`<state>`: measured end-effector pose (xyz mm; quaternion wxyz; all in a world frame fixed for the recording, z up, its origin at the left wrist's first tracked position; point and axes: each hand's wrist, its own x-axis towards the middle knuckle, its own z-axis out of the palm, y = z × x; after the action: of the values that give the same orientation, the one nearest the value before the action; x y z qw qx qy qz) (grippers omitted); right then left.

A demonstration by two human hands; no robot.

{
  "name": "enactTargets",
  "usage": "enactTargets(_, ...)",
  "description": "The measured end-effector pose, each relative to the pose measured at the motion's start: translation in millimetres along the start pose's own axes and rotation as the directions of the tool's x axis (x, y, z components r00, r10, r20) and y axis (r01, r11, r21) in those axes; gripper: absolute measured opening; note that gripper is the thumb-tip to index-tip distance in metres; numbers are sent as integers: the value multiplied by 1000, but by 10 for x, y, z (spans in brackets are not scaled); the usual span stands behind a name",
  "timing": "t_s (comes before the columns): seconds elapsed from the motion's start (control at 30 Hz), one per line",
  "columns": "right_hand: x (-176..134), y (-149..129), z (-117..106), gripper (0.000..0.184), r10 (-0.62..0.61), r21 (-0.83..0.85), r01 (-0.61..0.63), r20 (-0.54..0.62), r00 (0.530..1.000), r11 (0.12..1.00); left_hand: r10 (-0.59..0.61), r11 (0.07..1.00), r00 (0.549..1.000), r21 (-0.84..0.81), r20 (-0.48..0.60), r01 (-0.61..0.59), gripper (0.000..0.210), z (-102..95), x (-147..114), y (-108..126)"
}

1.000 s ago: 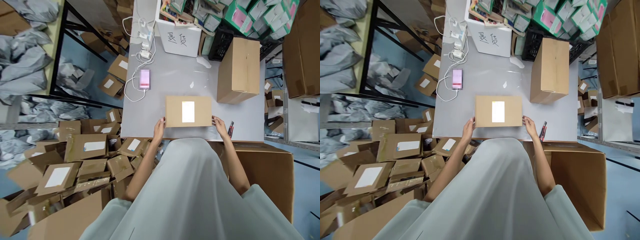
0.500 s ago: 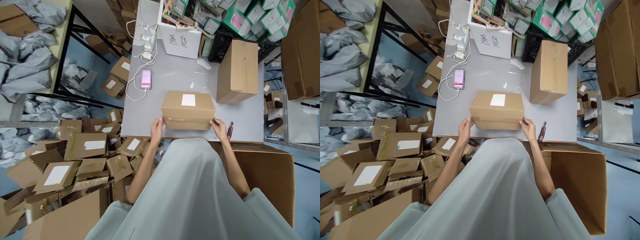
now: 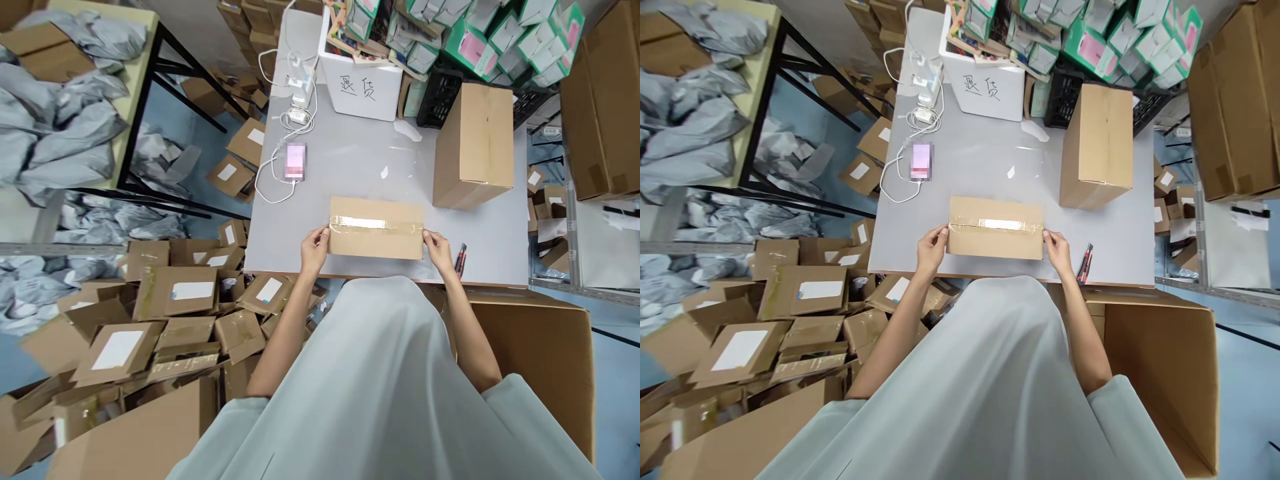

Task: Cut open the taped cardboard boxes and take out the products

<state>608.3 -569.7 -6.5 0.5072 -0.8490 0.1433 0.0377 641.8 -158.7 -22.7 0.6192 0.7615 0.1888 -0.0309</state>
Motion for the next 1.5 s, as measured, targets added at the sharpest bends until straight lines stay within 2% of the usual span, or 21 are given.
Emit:
enactTargets(0.1,-92,211,-9,65,82,78,-84,33,996,993,-97,995,995,-21,3,97,63,-57,-59,-159)
enactTargets(0.27,-265,354,190,59,97,112,-117,171,981,987,-150,988,987,27,54,149,46,25,-233,-367)
enactTargets(0.37,-301,302,264,53,90,128,-119,214,973,985,-138,990,984,43,112,134,36,109,-307,-366)
enactTargets(0.5,-284,117,82,56,70,144,-107,241,968,984,-73,997,990,45,119,68,39,62,-318,-219)
enactTargets(0.63,-183,-138,-166,71,-13,100,-3,159,987,995,5,999,996,48,89,-10,49,-62,-236,-39)
enactTargets(0.7,-104,-227,-188,73,-26,49,19,136,990,999,25,998,996,56,80,-30,52,-78,-178,15)
enactTargets(0.77,-29,-261,-132,76,1,43,-8,157,988,999,35,997,997,64,72,-39,54,-57,-125,36)
enactTargets(0.9,36,-168,39,80,49,104,-67,172,984,992,33,996,998,75,55,-37,60,19,-62,-2)
enactTargets(1.03,-54,49,85,85,111,161,-134,144,983,978,-5,997,999,73,37,2,61,14,-79,-123)
enactTargets(1.2,-279,263,107,79,171,174,-192,127,977,966,-107,990,994,98,16,105,47,-39,-205,-330)
enactTargets(1.37,-415,225,263,66,132,189,-165,178,975,968,-137,983,987,132,79,125,41,70,-342,-419)
enactTargets(1.5,-400,80,207,71,120,186,-149,158,980,971,-85,990,991,123,102,72,45,90,-394,-261)
